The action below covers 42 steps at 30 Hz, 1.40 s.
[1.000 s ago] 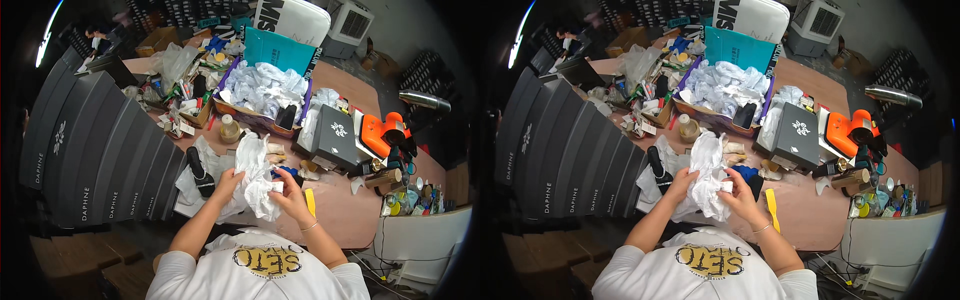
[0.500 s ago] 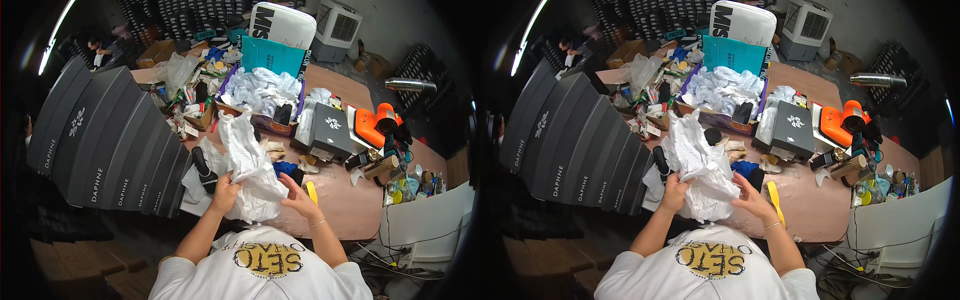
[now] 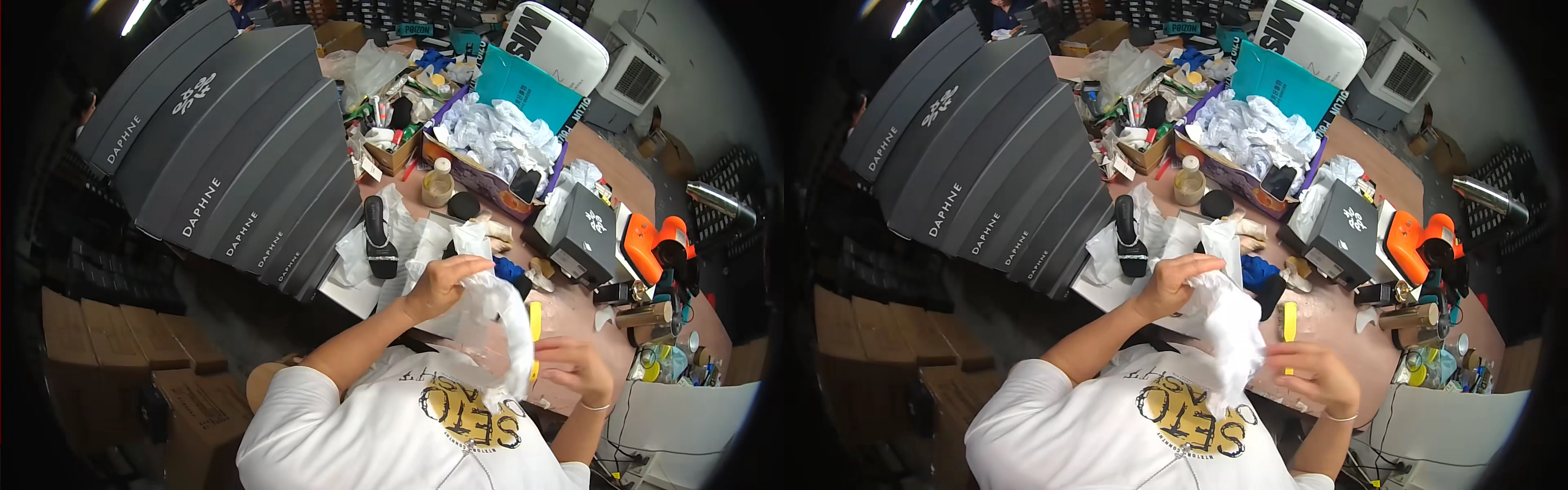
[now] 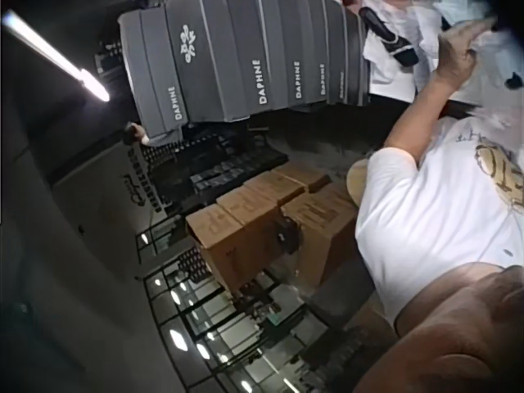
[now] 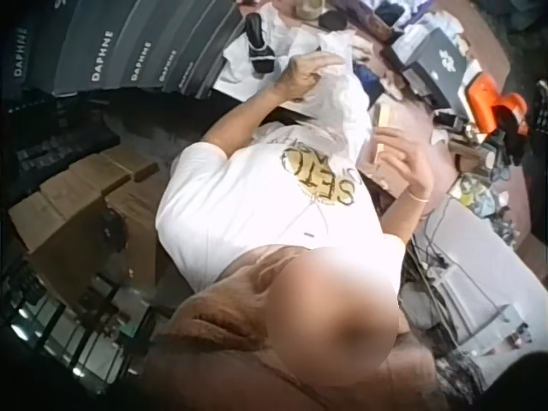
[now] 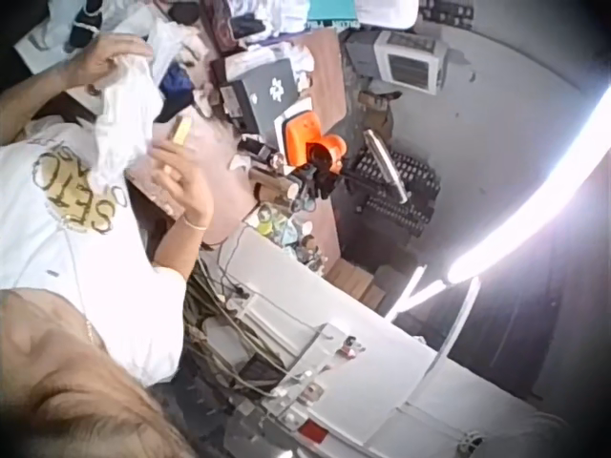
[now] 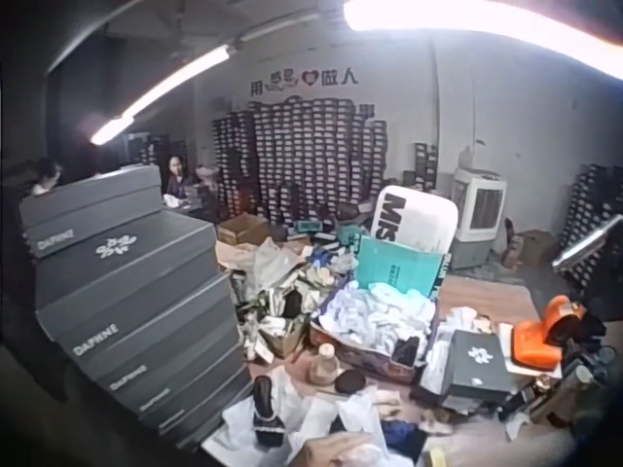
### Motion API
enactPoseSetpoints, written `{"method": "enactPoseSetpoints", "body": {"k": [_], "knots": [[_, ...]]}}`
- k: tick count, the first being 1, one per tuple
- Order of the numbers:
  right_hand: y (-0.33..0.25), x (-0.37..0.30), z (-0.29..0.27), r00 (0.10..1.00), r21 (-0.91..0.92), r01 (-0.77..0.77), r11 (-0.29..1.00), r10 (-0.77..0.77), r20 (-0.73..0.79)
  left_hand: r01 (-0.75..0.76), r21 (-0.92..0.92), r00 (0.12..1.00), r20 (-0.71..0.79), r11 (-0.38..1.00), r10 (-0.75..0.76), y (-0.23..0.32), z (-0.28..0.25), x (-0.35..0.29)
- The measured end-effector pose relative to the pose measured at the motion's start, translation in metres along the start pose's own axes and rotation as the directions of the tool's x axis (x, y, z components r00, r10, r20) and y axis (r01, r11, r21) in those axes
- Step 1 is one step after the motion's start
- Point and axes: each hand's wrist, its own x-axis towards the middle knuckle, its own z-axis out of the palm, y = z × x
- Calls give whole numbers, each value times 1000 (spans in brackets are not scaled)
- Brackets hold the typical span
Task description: Clean a pair of shoes using a brush and cloth, then pack them into a shoebox with protective material.
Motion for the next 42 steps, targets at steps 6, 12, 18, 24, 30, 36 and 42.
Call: {"method": "enactPoseSetpoints", "body": {"k": [6,12,18,24,30,36,42], "knots": [[18,54,17,841,361,124,924,95,-533,-307,65,952,30,950,305,28,40,23],[34,71,27,782,586,-115,802,437,-444,678,-516,712,637,523,-295,7,23,37],[48,97,38,688,-230,-275,933,24,-725,440,-210,821,488,873,-296,8,30,15],[42,86,41,710,-315,-450,836,121,-693,723,-659,585,744,-208,-321,-2,40,9],[38,80,56,736,-308,-398,864,101,-669,678,-461,735,454,572,-504,-19,68,-17],[44,46,82,876,-630,-244,737,-111,-469,661,-733,593,642,-160,-487,-37,76,-37],[27,36,68,953,-645,-267,716,98,-286,662,-634,578,771,-399,-267,-36,78,-47]]}}
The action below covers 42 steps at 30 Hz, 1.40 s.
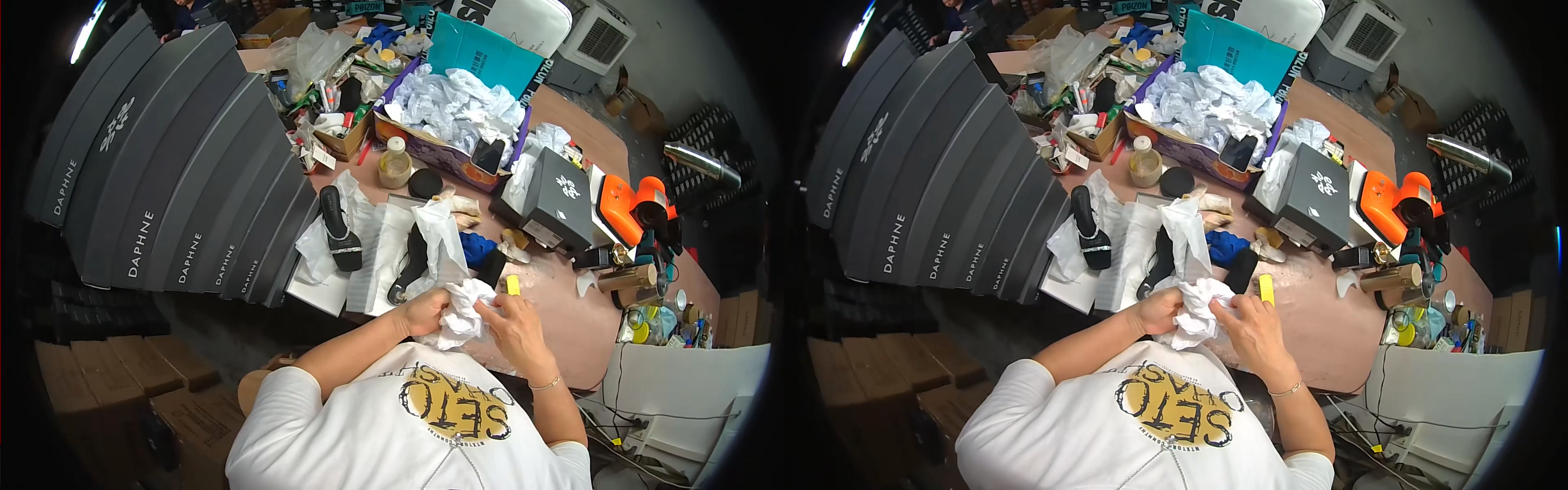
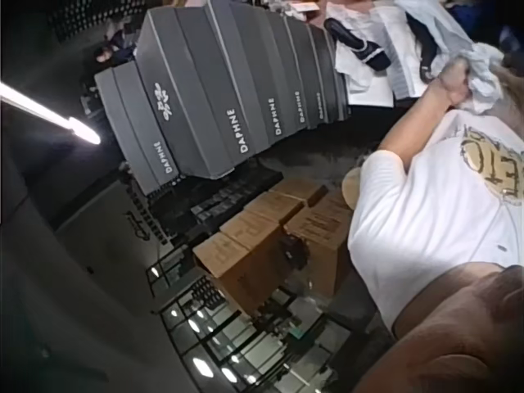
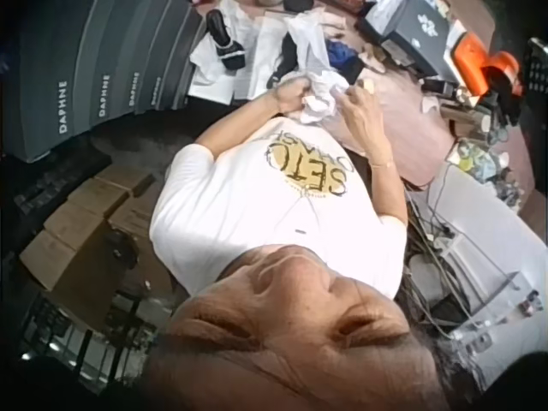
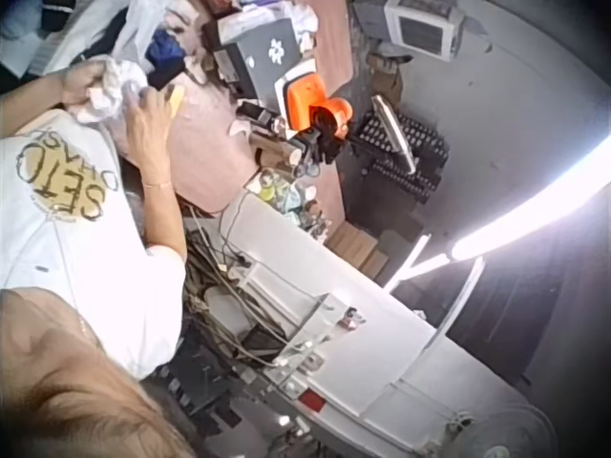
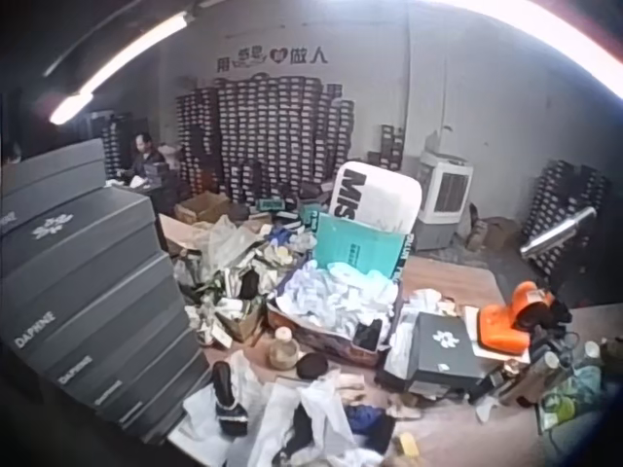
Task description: Clean a pair of shoes using a brush and cloth, then pack them into a shoebox with protective material.
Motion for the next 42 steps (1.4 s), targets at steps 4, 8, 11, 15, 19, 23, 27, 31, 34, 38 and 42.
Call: {"method": "enactPoseSetpoints", "body": {"k": [4,8,11,15,19,23,27,31,34,38,42], "knots": [[5,0,-1,998,27,-64,998,63,22,91,-165,992,100,982,-75,21,18,-5],[23,8,-22,990,391,-105,915,58,129,66,459,991,-136,886,-4,23,28,1],[43,21,-35,981,759,-24,650,161,-107,-40,667,996,86,744,-24,40,49,4],[43,13,25,876,904,-423,62,283,390,-162,979,943,116,124,311,52,72,14],[30,10,29,911,595,-178,784,360,-202,112,743,965,-240,660,107,32,-11,23],[13,9,34,935,160,-242,957,274,-226,75,198,995,-75,977,-61,30,8,1],[11,9,6,996,221,-54,974,70,-63,92,519,980,-200,850,16,27,4,-2],[38,15,20,988,886,-119,448,142,61,-26,870,999,5,492,45,43,18,-1],[45,12,60,914,781,-394,484,114,390,-26,987,996,12,157,91,66,34,4],[31,23,48,926,181,-355,917,371,-64,-93,658,981,-68,748,182,47,34,-9],[12,29,33,911,64,-151,986,164,-379,-57,422,920,-330,905,212,39,17,-3]]}}
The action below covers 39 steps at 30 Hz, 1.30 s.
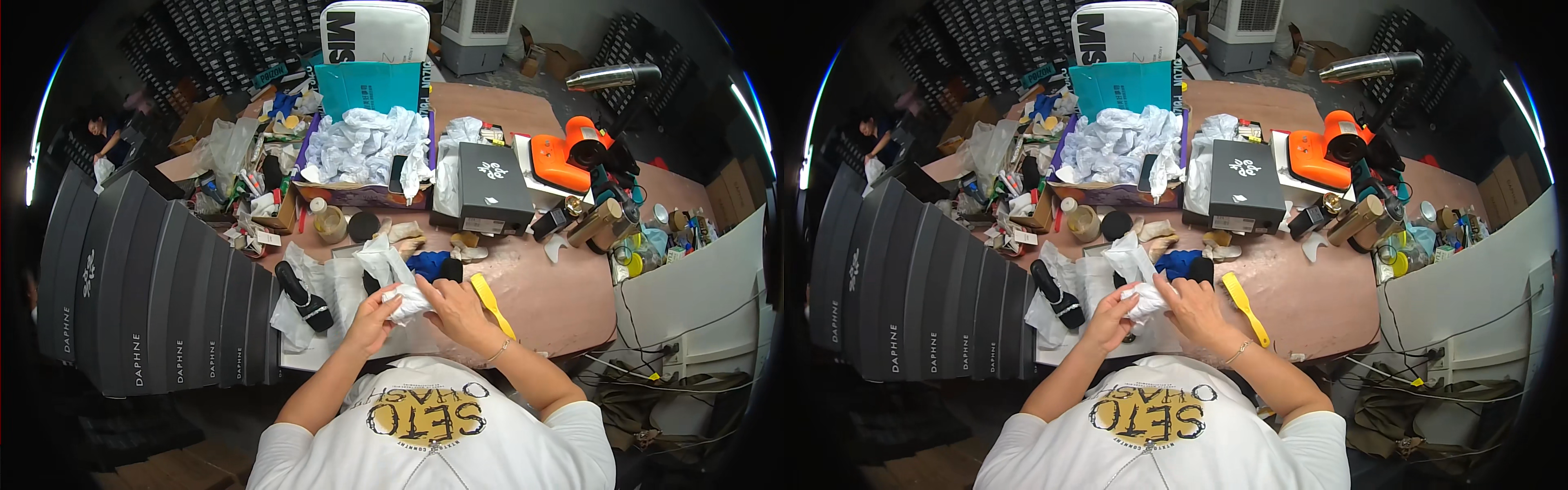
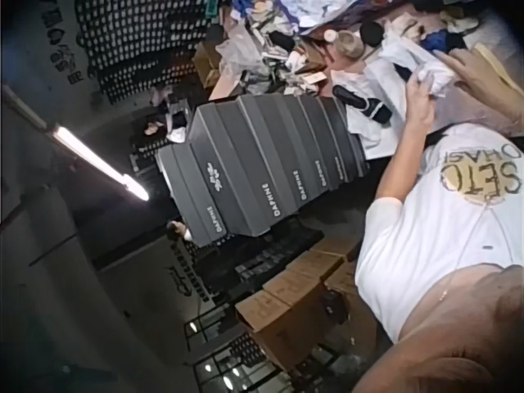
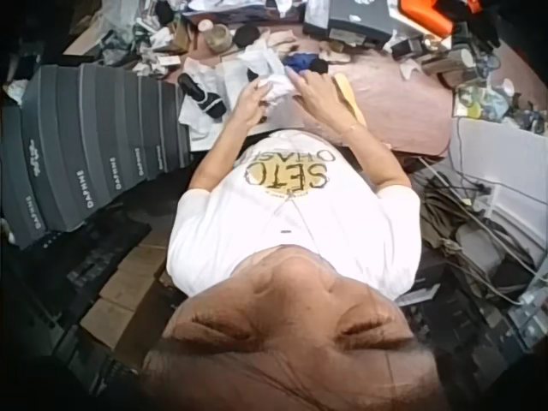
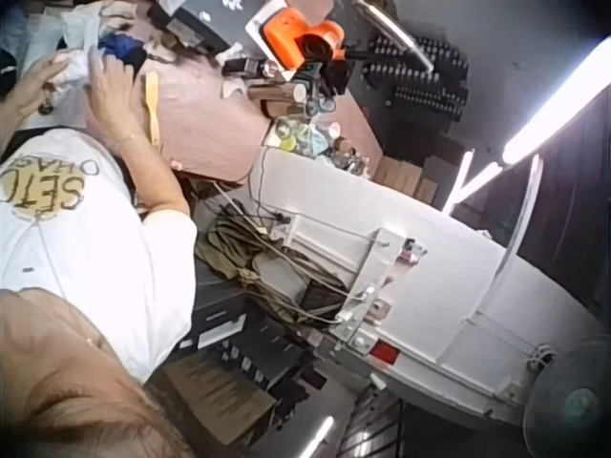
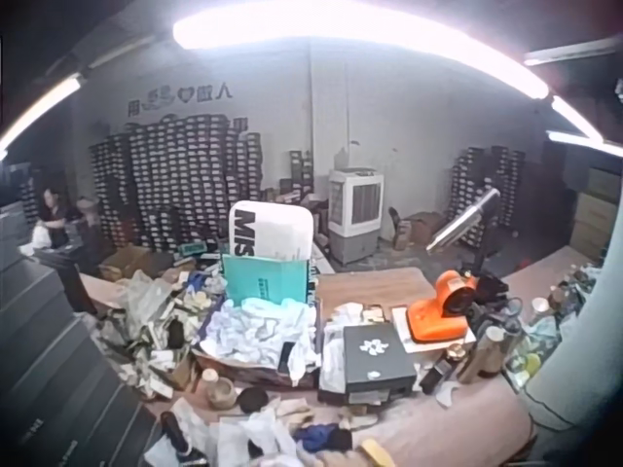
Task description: Clean a pair of shoes using a brush and cloth, then pack them into a shoebox with protective material.
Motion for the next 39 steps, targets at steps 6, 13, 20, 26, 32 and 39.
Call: {"method": "enactPoseSetpoints", "body": {"k": [6,13,20,26,32,39], "knots": [[28,-16,15,936,631,-346,695,215,278,-195,-133,980,12,972,198,-4,18,-16],[-4,-15,42,952,801,-228,553,299,65,25,-453,987,150,891,49,-29,32,-33],[-9,-13,7,929,831,-346,435,40,367,-327,544,809,-262,773,527,-33,-31,-57],[-56,-9,50,798,816,-565,121,-172,578,-439,204,822,-303,875,483,-27,6,-86],[-83,-30,72,631,610,-773,-174,-106,769,-306,798,562,-289,519,775,-47,-20,-84],[-74,-24,35,642,503,-434,748,-134,754,10,595,433,-727,803,533,-34,-226,-49]]}}
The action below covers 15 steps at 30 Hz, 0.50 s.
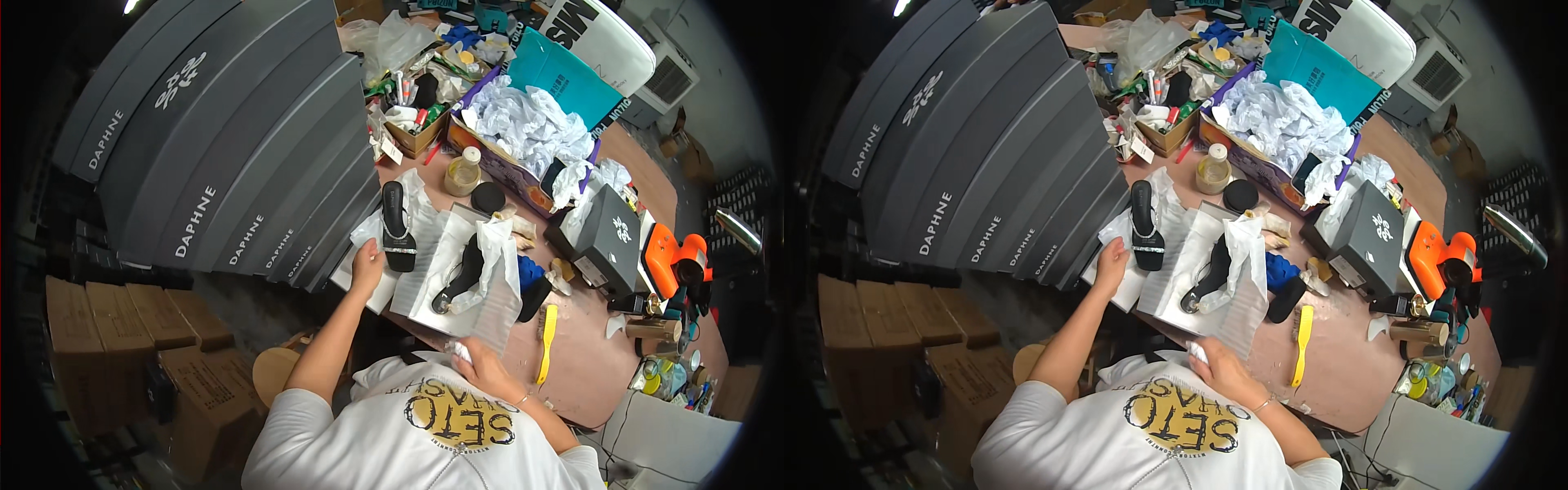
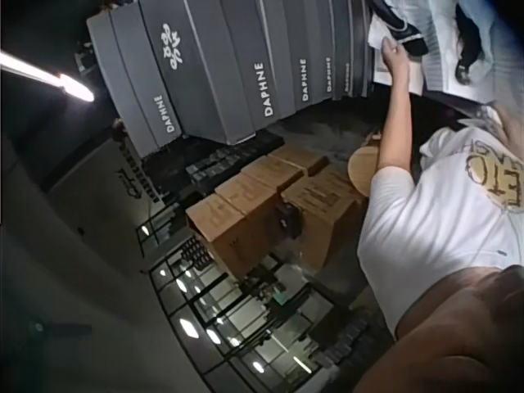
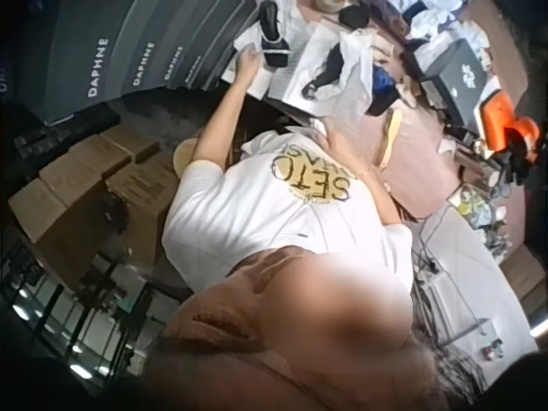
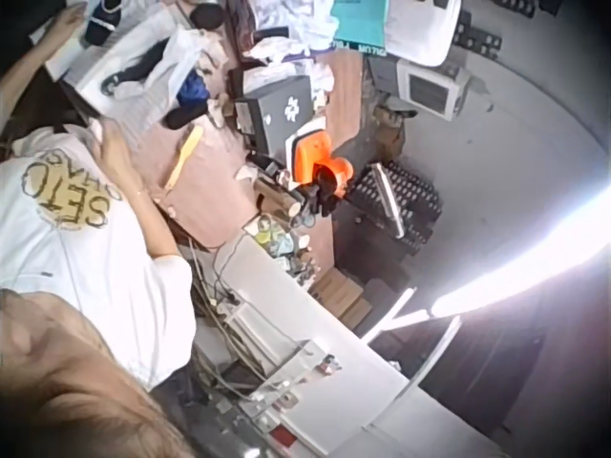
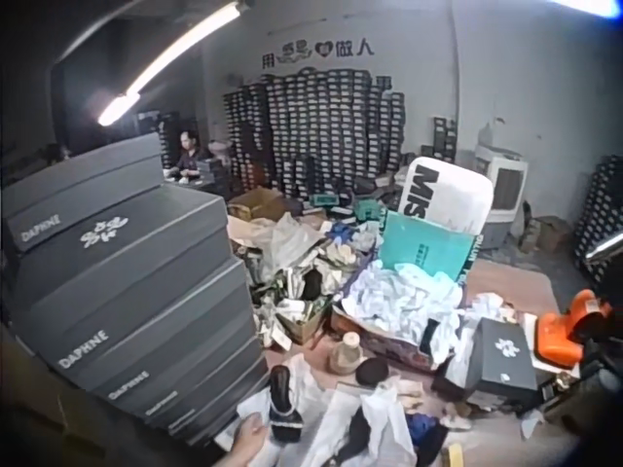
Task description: Clean a pair of shoes using a brush and cloth, then pack them into a shoebox with protective material.
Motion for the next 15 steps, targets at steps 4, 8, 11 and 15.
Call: {"method": "enactPoseSetpoints", "body": {"k": [4,8,11,15], "knots": [[-1,-9,0,995,104,-3,995,-7,97,-79,160,996,51,984,71,-57,18,76],[-25,-12,-6,998,51,-44,998,42,44,135,-42,974,187,990,-125,-50,29,91],[-26,-3,-13,992,0,-122,993,121,-27,213,-297,937,332,931,-109,-9,25,77],[-22,26,-29,904,-74,46,996,-73,-421,249,-521,875,482,816,41,68,13,29]]}}
